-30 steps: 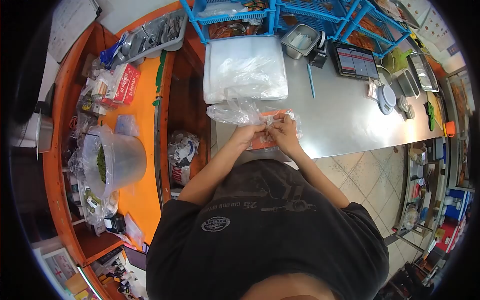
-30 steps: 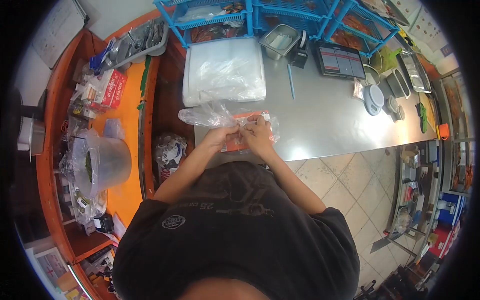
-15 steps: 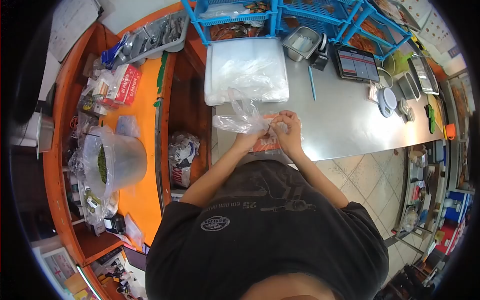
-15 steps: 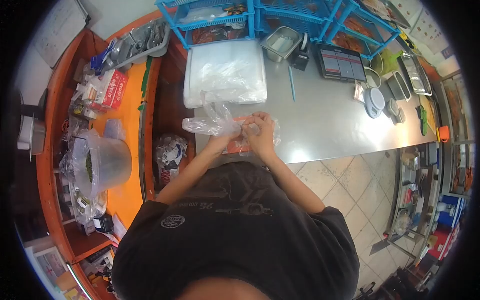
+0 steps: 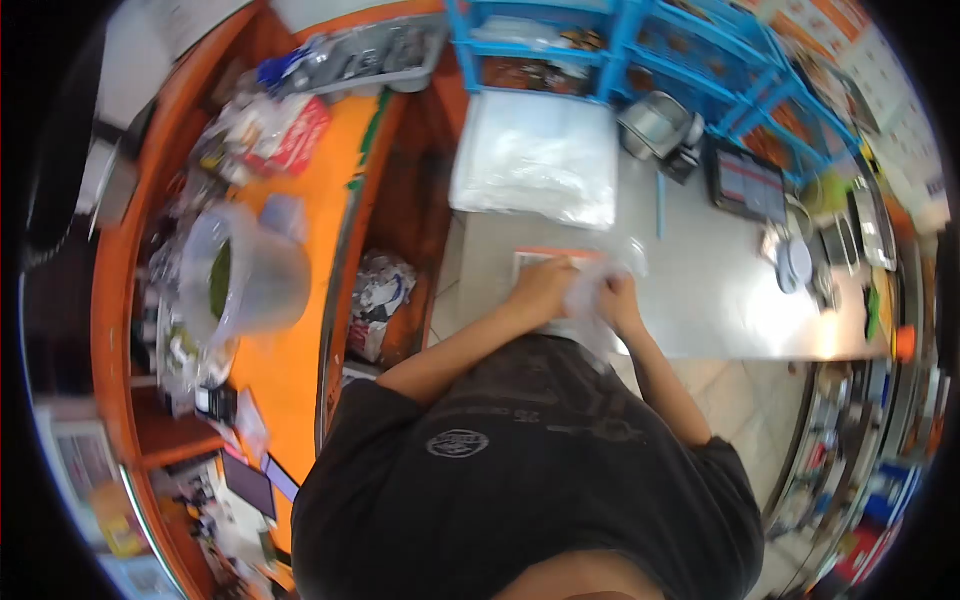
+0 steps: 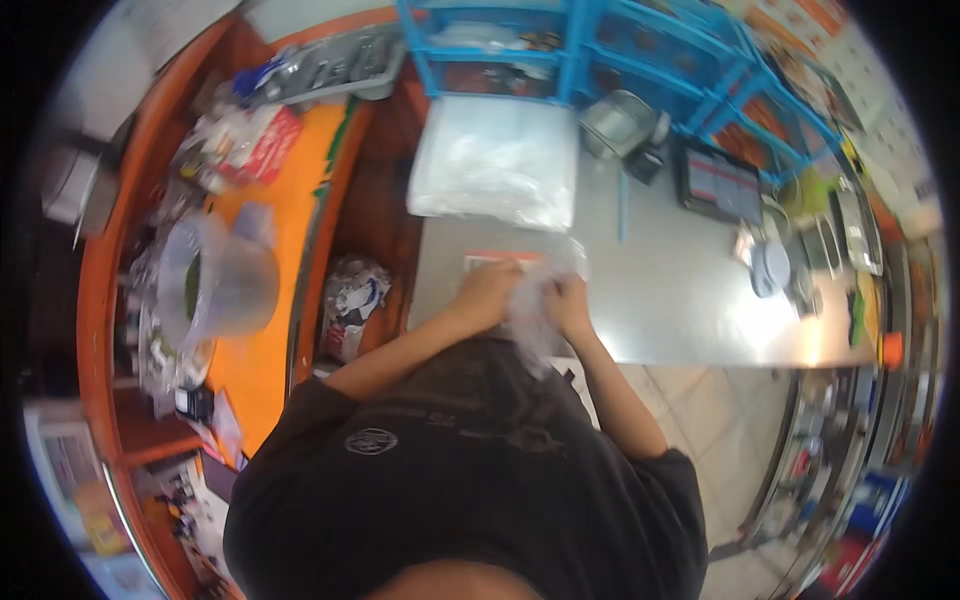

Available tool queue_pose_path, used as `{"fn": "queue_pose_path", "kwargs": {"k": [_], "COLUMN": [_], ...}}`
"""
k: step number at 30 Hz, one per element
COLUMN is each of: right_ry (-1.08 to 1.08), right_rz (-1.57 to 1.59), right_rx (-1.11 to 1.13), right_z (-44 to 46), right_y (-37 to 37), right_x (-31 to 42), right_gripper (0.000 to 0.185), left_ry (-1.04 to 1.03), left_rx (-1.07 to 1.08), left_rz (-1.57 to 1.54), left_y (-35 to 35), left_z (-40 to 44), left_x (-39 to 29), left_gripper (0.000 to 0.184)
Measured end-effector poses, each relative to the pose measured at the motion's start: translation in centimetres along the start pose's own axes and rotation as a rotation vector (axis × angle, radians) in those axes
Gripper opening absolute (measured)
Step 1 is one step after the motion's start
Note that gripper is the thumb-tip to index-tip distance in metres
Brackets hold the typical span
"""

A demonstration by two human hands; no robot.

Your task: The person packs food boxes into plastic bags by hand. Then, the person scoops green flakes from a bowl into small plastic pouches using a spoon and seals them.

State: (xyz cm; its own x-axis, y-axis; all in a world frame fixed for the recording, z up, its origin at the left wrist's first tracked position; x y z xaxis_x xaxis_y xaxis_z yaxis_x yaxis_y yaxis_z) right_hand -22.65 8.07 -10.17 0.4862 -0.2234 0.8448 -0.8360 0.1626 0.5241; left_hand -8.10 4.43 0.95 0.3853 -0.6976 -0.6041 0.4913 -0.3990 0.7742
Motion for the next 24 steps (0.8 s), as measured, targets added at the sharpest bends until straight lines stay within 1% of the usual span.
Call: {"fn": "queue_pose_path", "kwargs": {"k": [2, 4, 6, 8, 9, 11, 12, 13, 15, 16, 17, 18, 20, 22, 24], "right_ry": [0.095, 0.248, -0.003, -0.033, -0.042, -0.165, -0.232, -0.095, 0.176, 0.248, 0.321, 0.393, 0.37, 0.337, 0.566], "right_rz": [0.014, -0.072, 0.011, -0.097, -0.154, 0.078, 0.183, -0.002, -0.338, -0.475, -0.608, -0.743, -0.449, -0.187, -0.236], "right_rx": [-0.085, -0.124, 0.044, 0.059, 0.061, 0.233, 0.32, 0.208, -0.037, -0.073, -0.119, -0.173, -0.121, -0.066, -0.143], "right_z": [-1.2, -1.4, -2.0, -1.5, -0.8, -0.7, -1.1, -1.3, -3.1, -3.2, -3.1, -2.9, -1.3, 0.1, 0.5], "right_y": [0.2, 1.5, 1.1, 0.4, 0.3, 0.5, 0.7, 1.7, 2.5, 1.4, -0.4, -1.7, -2.1, -2.5, -3.5], "right_x": [-1.4, 2.2, 3.5, 0.9, 0.0, 2.3, 4.3, 7.3, 12.4, 11.7, 10.3, 10.0, 11.5, 13.2, 17.8], "right_gripper": [0.025, 0.028, 0.029, 0.032, 0.034, 0.034, 0.035, 0.034, 0.032, 0.034, 0.036, 0.038, 0.032, 0.028, 0.025], "left_ry": [-0.042, -0.068, -0.051, -0.013, -0.006, -0.003, 0.224, 0.434, 0.174, 0.078, 0.03, 0.074, 0.189, 0.341, 0.49], "left_rx": [0.051, -0.022, -0.05, -0.054, -0.089, -0.171, -0.263, -0.349, -0.903, -1.029, -1.076, -1.221, -1.404, -1.484, -1.554], "left_rz": [0.053, 0.059, 0.056, 0.057, -0.08, -0.354, -0.898, -1.449, -1.78, -1.766, -1.676, -1.587, -1.477, -1.44, -1.379], "left_y": [-2.0, -2.0, -2.2, -1.9, -1.6, -1.0, 0.5, 2.1, 10.4, 13.0, 14.9, 16.1, 16.9, 16.2, 15.4], "left_z": [0.3, -0.3, -1.2, -1.2, -1.0, -0.6, -1.0, -2.2, -6.3, -8.4, -10.7, -13.1, -17.3, -21.2, -25.0], "left_x": [0.6, 1.3, 1.2, 1.4, 2.3, 4.7, 6.6, 7.0, 6.2, 7.0, 8.0, 8.7, 9.8, 11.2, 12.9], "left_gripper": [0.024, 0.027, 0.028, 0.027, 0.025, 0.025, 0.028, 0.032, 0.041, 0.048, 0.049, 0.049, 0.044, 0.039, 0.035]}}
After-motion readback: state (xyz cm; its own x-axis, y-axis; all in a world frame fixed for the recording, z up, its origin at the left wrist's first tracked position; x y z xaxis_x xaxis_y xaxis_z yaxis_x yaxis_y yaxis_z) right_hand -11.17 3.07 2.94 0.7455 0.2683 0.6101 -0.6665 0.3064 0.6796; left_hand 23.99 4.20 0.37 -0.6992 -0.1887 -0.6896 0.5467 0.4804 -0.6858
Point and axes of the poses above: each hand's wrist, its own z-axis towards the middle knuckle, its own y-axis out of the back of the hand, x = y × z, the point moved 8 cm from there along z, towards the middle knuckle, and after that the axes turned 3 degrees about -y, right-handed, at the moved point
